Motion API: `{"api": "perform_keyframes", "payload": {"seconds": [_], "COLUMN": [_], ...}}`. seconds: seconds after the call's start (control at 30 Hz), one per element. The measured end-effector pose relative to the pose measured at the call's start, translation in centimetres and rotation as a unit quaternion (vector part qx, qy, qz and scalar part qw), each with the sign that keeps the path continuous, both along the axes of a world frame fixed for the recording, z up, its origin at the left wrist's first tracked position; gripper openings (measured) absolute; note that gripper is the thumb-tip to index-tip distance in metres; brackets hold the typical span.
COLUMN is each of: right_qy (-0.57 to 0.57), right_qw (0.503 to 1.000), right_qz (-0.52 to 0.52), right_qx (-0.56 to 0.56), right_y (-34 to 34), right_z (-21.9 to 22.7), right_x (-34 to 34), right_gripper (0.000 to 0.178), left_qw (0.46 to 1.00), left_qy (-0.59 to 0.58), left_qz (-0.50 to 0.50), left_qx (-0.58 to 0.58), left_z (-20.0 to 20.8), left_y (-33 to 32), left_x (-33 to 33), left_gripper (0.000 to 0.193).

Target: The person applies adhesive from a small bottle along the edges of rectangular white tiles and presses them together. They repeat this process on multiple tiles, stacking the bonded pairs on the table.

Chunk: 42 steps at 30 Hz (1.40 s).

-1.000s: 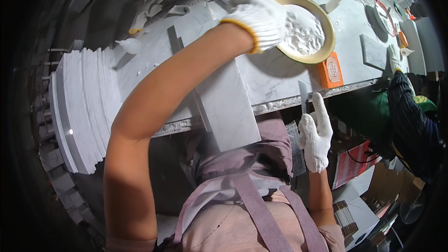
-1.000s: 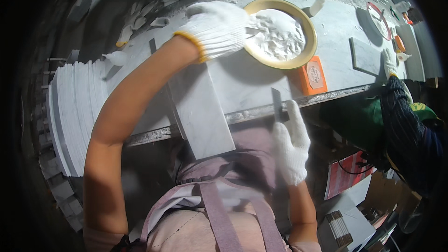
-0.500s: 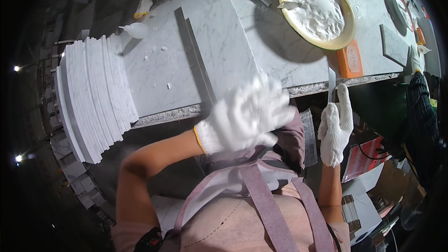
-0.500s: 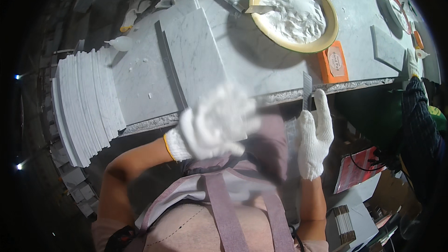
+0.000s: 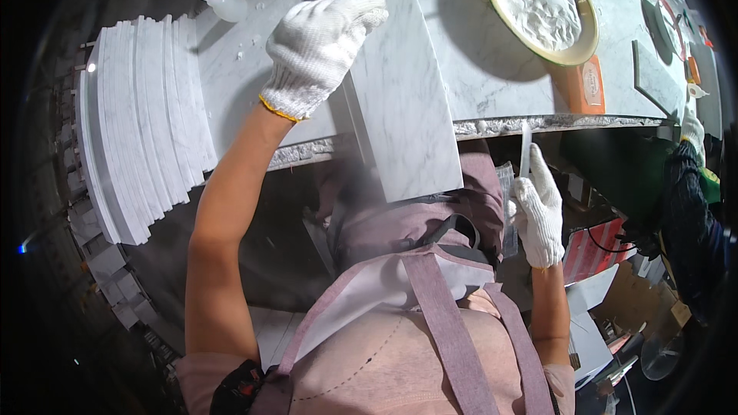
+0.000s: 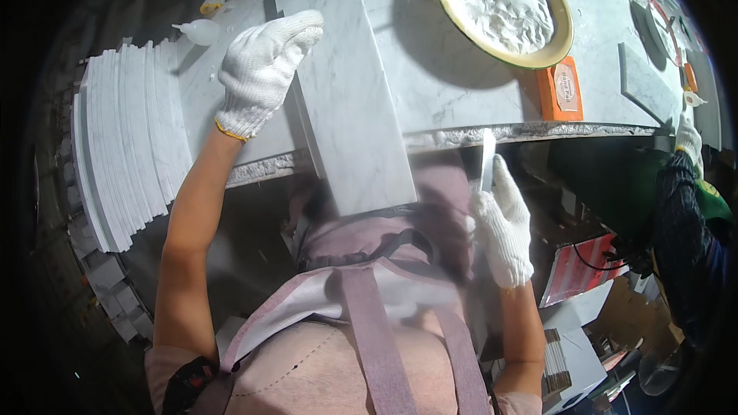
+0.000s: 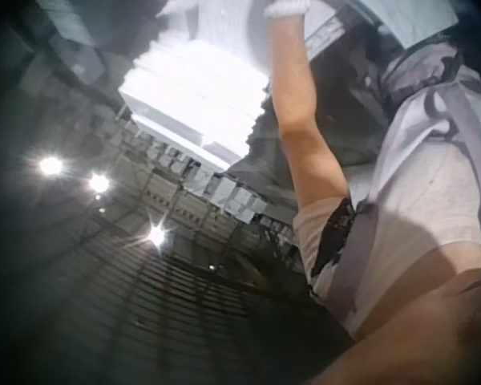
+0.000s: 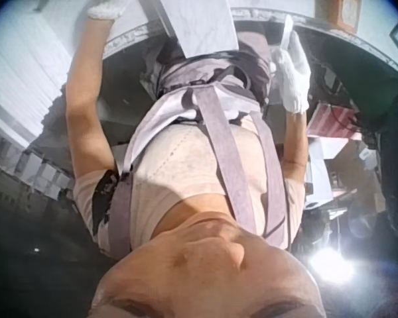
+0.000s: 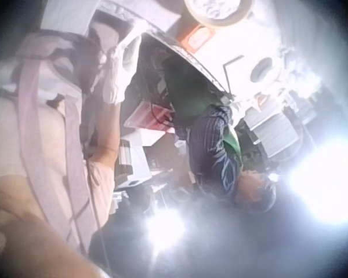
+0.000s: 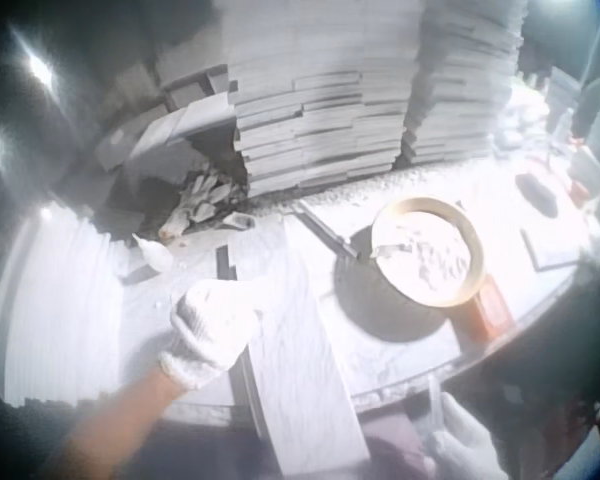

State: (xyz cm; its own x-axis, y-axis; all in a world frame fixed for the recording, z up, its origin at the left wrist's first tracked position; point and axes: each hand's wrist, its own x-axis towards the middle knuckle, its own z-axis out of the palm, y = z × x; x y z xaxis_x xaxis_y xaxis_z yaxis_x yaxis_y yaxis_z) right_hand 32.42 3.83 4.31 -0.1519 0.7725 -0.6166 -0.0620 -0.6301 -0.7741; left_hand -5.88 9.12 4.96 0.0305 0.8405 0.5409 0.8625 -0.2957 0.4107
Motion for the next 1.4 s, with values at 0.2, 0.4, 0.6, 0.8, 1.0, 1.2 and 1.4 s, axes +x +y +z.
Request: {"api": "perform_keyframes", "payload": {"seconds": [0.2, 0.4, 0.6, 0.8, 1.0, 1.2, 1.4], "right_qy": [0.123, 0.154, 0.115, 0.083, -0.001, 0.000, -0.012], "right_qw": [0.988, 0.984, 0.991, 0.996, 0.999, 0.994, 0.999], "right_qz": [0.030, -0.025, -0.052, -0.033, -0.017, -0.110, -0.028], "right_qx": [-0.085, -0.080, -0.050, -0.014, 0.040, -0.027, -0.036], "right_y": [0.1, 0.0, 0.0, 1.0, 0.6, -0.8, -0.8], "right_z": [-1.9, -3.3, -3.0, -2.4, -1.9, -2.5, -3.8], "right_x": [0.6, -0.4, -0.6, -1.4, -1.0, 0.3, 0.6], "right_gripper": [0.049, 0.022, 0.019, 0.023, 0.027, 0.022, 0.022], "left_qw": [0.979, 0.969, 0.898, 0.948, 0.923, 0.908, 0.820], "left_qy": [-0.144, 0.232, 0.064, 0.026, 0.299, 0.380, -0.223], "left_qz": [0.027, -0.067, -0.364, -0.239, 0.026, -0.065, -0.424], "left_qx": [-0.143, -0.055, -0.239, -0.206, -0.242, -0.163, -0.312], "left_z": [0.6, -0.4, 2.1, 0.2, -2.3, -2.3, 1.4], "left_y": [-1.9, -0.4, -10.4, -7.8, 4.6, 2.2, -10.2], "left_x": [-1.2, 1.1, 11.9, 9.4, -1.6, 2.9, 14.1], "left_gripper": [0.023, 0.036, 0.064, 0.060, 0.062, 0.063, 0.052]}}
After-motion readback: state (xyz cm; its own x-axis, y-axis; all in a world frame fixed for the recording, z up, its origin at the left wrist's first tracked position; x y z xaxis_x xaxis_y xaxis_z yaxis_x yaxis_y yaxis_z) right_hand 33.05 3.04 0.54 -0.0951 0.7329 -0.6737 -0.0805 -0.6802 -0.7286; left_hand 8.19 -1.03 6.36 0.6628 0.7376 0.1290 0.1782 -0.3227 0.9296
